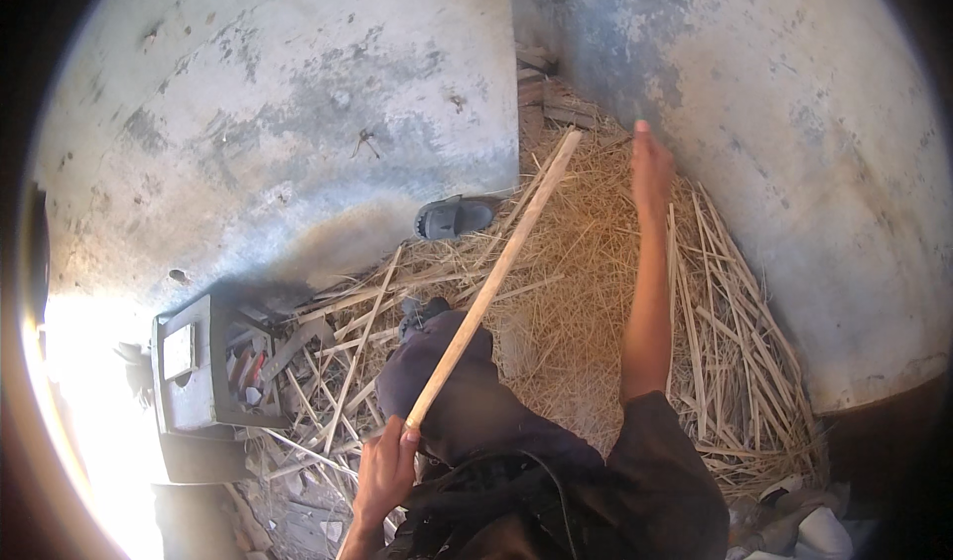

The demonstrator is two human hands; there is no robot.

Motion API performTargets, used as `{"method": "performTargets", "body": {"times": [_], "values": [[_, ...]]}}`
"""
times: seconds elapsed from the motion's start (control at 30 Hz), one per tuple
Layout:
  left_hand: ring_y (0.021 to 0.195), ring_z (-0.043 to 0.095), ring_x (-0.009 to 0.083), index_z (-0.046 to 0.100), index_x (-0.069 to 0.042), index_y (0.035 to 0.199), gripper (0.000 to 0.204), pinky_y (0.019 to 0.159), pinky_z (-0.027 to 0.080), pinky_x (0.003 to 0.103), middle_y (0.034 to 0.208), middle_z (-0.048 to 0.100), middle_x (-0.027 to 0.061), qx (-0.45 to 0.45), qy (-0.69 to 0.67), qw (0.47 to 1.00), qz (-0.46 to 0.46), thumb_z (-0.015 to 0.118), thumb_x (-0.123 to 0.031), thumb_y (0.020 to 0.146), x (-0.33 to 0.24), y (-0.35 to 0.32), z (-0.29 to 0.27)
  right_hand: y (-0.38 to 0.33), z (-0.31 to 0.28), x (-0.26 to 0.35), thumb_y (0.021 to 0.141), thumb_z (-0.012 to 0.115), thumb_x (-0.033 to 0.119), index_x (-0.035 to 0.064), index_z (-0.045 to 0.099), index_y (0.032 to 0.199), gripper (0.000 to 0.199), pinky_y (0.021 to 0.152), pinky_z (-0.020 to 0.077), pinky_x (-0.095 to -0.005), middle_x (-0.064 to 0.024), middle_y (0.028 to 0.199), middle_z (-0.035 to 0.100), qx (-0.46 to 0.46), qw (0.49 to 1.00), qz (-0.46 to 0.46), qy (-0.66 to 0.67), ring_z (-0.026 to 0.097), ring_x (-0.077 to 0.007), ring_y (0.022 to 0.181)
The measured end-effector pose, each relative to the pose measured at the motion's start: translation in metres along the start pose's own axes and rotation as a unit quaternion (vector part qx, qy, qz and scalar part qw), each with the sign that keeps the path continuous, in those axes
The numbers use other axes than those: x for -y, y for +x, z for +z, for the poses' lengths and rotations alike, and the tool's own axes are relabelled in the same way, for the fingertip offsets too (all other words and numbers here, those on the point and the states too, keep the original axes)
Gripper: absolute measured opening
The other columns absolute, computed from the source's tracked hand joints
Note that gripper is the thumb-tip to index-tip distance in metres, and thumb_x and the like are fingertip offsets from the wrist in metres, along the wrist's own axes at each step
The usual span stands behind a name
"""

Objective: The person sits on a floor covered with straw and wood shavings, using a green utility knife to shave thin strips from a long, thin piece of wood. They hold the wood with their left hand and repeatedly scrape the knife along its length to remove the outer layer.

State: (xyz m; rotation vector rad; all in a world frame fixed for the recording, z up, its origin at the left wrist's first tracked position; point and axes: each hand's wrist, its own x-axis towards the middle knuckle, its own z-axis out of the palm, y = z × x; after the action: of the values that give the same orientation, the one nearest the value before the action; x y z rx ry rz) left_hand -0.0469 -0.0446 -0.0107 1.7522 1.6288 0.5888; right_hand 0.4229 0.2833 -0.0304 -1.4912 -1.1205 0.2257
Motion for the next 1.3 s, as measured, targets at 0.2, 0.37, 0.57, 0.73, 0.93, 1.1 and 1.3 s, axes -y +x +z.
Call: {"method": "performTargets", "body": {"times": [0.2,0.37,0.57,0.73,0.93,1.1,1.3], "values": [[0.066,0.063,0.0474,0.057,0.001,0.096,0.032,0.061,0.046,0.051,0.068,0.060,0.0228,-0.040,-0.059,0.997,-0.038,0.056,-0.027,0.111,0.009,0.009,-0.009,-0.058,0.012,-0.023,0.106,0.049,0.069,0.0052,0.072,0.114,0.068,0.057,0.0355,-0.0315,0.0031,0.070,0.051,0.150,0.983,0.105,-0.014,0.044,-0.0095,0.059],[0.063,0.061,0.0398,0.063,0.002,0.116,0.034,0.062,0.045,0.046,0.069,0.060,0.0196,-0.045,-0.116,0.992,-0.026,0.055,-0.030,0.112,0.000,0.024,-0.020,-0.131,0.041,-0.014,0.109,0.055,0.055,0.0047,0.068,0.120,0.053,0.059,0.0376,-0.0306,0.0041,0.073,0.052,0.342,0.936,0.080,0.020,0.044,-0.0085,0.061],[0.063,0.051,0.0233,0.060,0.001,0.120,0.035,0.061,0.042,0.037,0.073,0.056,0.0110,-0.029,-0.190,0.981,0.010,0.049,-0.032,0.114,-0.007,0.050,-0.017,-0.174,0.052,0.052,0.110,0.059,0.039,0.0042,0.068,0.112,0.036,0.057,0.0340,-0.0269,0.0046,0.073,0.052,0.288,0.935,0.025,0.207,0.043,-0.0047,0.063],[0.062,0.044,0.0099,0.057,-0.001,0.100,0.051,0.056,0.038,0.028,0.072,0.049,0.0016,-0.039,-0.168,0.979,0.108,0.038,-0.045,0.118,-0.016,0.067,-0.007,-0.191,0.025,0.108,0.105,0.065,0.039,0.0025,0.070,0.112,0.037,0.061,0.0428,-0.0296,-0.0037,0.081,0.065,0.272,0.939,-0.106,0.183,0.055,-0.0096,0.068],[0.062,0.047,0.0114,0.058,0.000,0.100,0.052,0.056,0.039,0.030,0.072,0.051,0.0024,-0.027,-0.145,0.980,0.134,0.037,-0.044,0.118,-0.023,0.076,-0.003,-0.209,0.007,0.147,0.097,0.079,0.034,0.0036,0.074,0.111,0.034,0.059,0.0535,-0.0316,-0.0088,0.084,0.072,0.284,0.915,-0.254,0.130,0.072,-0.0198,0.069],[0.059,0.049,0.0195,0.057,0.001,0.097,0.048,0.057,0.041,0.037,0.069,0.052,0.0072,-0.033,-0.140,0.979,0.146,0.038,-0.038,0.118,-0.034,0.077,-0.004,-0.220,0.011,0.148,0.090,0.084,0.037,0.0075,0.076,0.108,0.036,0.056,0.0535,-0.0321,-0.0042,0.081,0.072,0.273,0.895,-0.337,0.102,0.071,-0.0208,0.065],[0.058,0.051,0.0299,0.057,0.002,0.094,0.046,0.058,0.041,0.042,0.068,0.053,0.0136,-0.081,-0.091,0.981,0.152,0.039,-0.033,0.118,-0.044,0.072,-0.002,-0.223,0.009,0.162,0.088,0.085,0.039,0.0105,0.078,0.104,0.033,0.054,0.0524,-0.0332,-0.0014,0.078,0.071,0.272,0.885,-0.370,0.074,0.070,-0.0191,0.063]]}}
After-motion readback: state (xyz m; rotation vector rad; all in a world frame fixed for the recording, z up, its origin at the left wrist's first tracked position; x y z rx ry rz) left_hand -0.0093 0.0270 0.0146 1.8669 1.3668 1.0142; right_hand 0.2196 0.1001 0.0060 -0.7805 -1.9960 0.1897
